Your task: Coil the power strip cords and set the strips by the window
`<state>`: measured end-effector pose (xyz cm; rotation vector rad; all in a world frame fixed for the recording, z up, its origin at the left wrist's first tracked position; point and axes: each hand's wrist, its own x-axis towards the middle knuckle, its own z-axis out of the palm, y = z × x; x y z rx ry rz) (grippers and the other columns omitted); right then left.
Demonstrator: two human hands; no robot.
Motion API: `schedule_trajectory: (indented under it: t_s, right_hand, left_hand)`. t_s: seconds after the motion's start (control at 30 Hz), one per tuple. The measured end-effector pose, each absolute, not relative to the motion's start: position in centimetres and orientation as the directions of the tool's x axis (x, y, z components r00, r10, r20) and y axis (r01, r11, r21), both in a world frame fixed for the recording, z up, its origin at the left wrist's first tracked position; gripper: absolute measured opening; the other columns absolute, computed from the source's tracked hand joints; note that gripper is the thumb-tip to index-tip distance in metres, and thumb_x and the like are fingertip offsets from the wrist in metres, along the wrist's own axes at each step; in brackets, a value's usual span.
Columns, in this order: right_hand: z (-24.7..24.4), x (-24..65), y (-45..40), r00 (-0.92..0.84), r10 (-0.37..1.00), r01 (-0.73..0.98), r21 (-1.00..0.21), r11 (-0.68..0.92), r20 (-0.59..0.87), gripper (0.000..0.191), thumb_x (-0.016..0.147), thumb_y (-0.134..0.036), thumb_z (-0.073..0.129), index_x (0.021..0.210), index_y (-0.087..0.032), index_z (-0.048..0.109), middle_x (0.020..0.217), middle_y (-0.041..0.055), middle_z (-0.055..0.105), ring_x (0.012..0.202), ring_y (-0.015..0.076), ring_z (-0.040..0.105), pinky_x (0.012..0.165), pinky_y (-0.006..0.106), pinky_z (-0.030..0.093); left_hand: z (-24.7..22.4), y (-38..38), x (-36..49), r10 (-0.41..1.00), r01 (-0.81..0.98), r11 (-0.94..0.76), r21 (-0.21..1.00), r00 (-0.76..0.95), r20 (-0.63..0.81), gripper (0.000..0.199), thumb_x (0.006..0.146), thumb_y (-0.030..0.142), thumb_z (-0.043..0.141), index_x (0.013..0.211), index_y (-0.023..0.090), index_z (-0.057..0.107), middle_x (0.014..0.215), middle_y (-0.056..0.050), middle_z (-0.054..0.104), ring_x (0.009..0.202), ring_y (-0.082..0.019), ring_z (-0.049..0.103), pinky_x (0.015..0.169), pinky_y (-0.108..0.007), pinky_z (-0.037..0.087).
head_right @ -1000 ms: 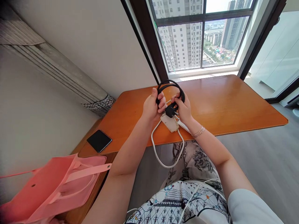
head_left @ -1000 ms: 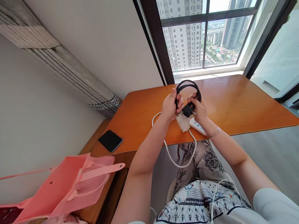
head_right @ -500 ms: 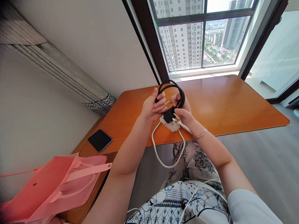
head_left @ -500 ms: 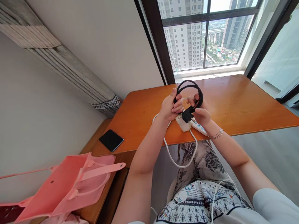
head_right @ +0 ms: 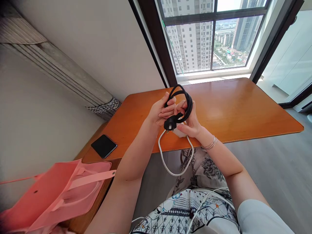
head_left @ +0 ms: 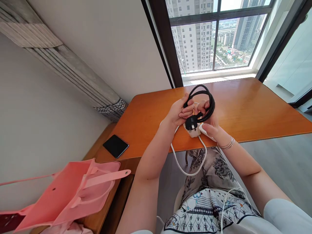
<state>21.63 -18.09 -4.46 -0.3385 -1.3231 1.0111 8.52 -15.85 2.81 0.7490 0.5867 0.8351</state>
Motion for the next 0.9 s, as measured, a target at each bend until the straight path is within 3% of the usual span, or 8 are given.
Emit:
schedule_trajectory:
  t_s: [0.2,0.33,0.53,0.7,0.9]
  right_hand:
    - [-4.6,21.4,-18.1,0.072,0.728,-0.374,-0.658,0.653,0.681,0.065,0.063,-0.077,0.072,0.087,-0.028,0.036,0.079,-0.0011,0.036,0.076,0.0212,0.047,0.081,0.045,0.05]
    - [-4.6,21.4,-18.0,0.191,0.787,-0.314,-0.723,0.615,0.586,0.056,0.07,-0.072,0.069,0.085,-0.028,0.038,0.079,0.0002,0.036,0.075,0.021,0.043,0.075,0.041,0.047]
    - [-4.0,22.7,-17.9,0.096,0.805,-0.284,-0.759,0.586,0.585,0.05,0.071,-0.056,0.077,0.08,-0.027,0.038,0.076,-0.0029,0.036,0.069,0.0151,0.037,0.068,0.034,0.041]
    - [-4.2,24.1,-17.8,0.067,0.768,-0.132,-0.757,0.639,0.637,0.044,0.072,-0.041,0.081,0.08,-0.026,0.04,0.074,-0.0051,0.038,0.067,0.0129,0.037,0.066,0.031,0.038]
    - [-4.0,24.7,-17.6,0.156,0.741,0.05,-0.755,0.654,0.653,0.039,0.08,-0.044,0.076,0.076,-0.025,0.042,0.068,-0.0062,0.041,0.062,0.0112,0.038,0.063,0.03,0.038]
  left_hand:
    - [2.7,-15.7,8.6,0.794,-0.403,0.474,0.783,0.581,-0.182,0.053,0.101,0.056,0.044,0.064,0.018,0.038,0.04,0.012,0.024,0.023,-0.001,0.019,0.028,-0.011,0.016]
    - [2.9,-15.8,8.6,0.799,-0.392,0.471,0.79,0.568,-0.195,0.052,0.1,0.055,0.046,0.065,0.018,0.039,0.041,0.012,0.025,0.024,-0.001,0.021,0.028,-0.011,0.018]
    - [3.3,-16.1,8.5,0.83,-0.408,0.455,0.791,0.517,-0.211,0.051,0.099,0.054,0.05,0.065,0.018,0.037,0.041,0.013,0.023,0.024,0.0,0.018,0.03,-0.011,0.018]
    - [3.4,-16.2,8.6,0.819,-0.37,0.464,0.805,0.526,-0.23,0.051,0.099,0.054,0.051,0.065,0.018,0.037,0.041,0.013,0.024,0.024,0.0,0.017,0.029,-0.011,0.016]
    - [3.1,-16.0,8.9,0.831,-0.369,0.42,0.829,0.525,-0.187,0.051,0.098,0.054,0.052,0.066,0.017,0.04,0.041,0.012,0.027,0.025,0.0,0.019,0.03,-0.011,0.018]
